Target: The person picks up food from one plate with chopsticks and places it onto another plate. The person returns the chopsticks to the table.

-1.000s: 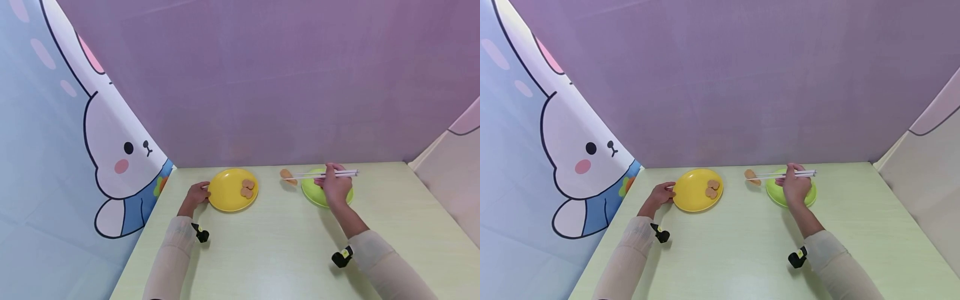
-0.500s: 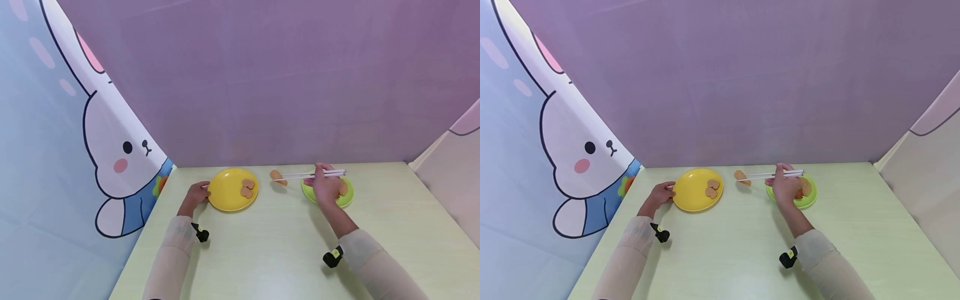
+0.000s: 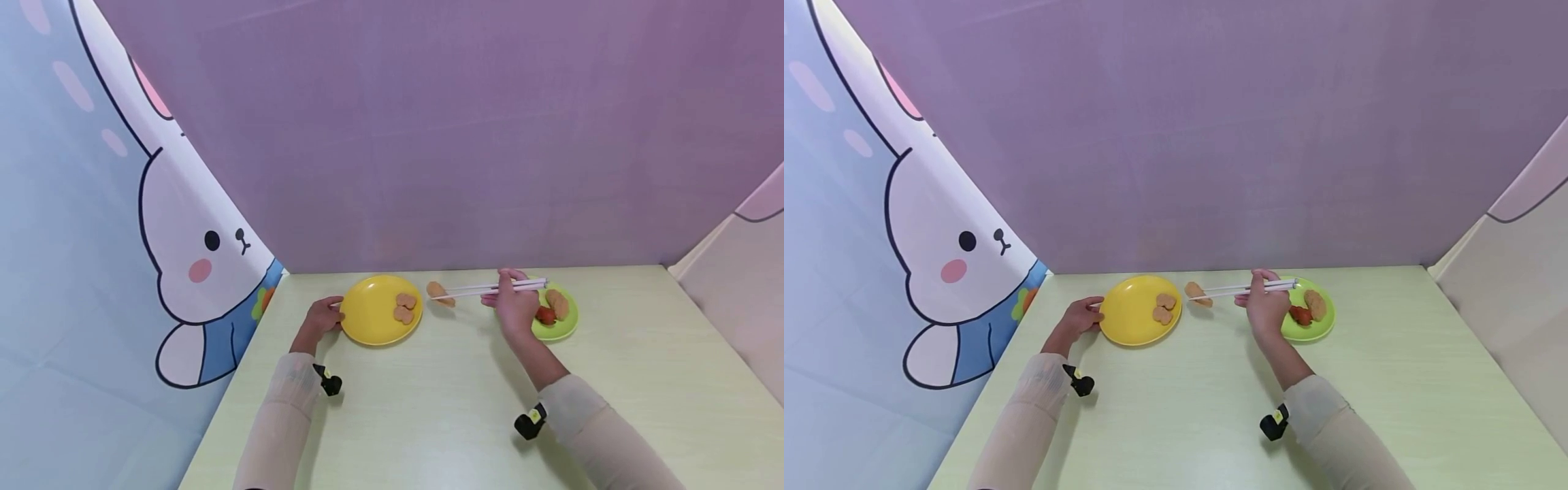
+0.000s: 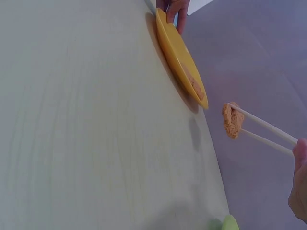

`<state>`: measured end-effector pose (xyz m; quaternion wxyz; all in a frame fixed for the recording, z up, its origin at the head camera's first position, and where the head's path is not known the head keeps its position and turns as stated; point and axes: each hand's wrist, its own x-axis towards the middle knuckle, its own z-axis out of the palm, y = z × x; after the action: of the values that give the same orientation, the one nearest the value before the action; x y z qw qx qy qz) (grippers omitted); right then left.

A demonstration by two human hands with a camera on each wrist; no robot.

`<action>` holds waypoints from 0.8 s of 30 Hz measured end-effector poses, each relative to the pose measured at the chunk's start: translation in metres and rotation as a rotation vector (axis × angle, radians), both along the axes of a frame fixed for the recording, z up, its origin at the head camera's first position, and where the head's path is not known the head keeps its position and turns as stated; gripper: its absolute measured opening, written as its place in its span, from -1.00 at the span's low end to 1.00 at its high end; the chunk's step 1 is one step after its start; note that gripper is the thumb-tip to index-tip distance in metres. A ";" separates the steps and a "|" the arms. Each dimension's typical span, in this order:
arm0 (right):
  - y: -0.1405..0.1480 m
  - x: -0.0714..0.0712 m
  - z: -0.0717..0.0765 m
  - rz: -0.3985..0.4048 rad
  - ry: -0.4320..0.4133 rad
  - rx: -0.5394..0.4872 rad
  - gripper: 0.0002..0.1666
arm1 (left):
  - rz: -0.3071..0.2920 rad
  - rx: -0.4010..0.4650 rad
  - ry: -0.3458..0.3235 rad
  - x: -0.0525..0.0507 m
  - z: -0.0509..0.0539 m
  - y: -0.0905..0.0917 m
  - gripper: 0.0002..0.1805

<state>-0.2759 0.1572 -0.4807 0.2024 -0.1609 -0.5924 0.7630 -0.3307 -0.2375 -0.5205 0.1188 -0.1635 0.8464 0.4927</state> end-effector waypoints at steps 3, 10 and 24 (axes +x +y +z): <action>-0.005 0.001 -0.001 0.008 -0.001 0.016 -0.79 | 0.004 0.007 0.003 0.000 0.001 0.001 -0.40; -0.017 0.002 -0.002 0.032 -0.003 0.018 -0.76 | -0.003 -0.001 0.003 0.000 -0.001 0.000 -0.39; -0.043 0.006 -0.005 0.066 -0.011 0.010 -0.70 | 0.012 -0.022 -0.014 -0.006 -0.005 -0.001 -0.39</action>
<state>-0.2697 0.1140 -0.4861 0.1745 -0.1443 -0.6024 0.7654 -0.3364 -0.2383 -0.5254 0.1198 -0.1732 0.8499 0.4831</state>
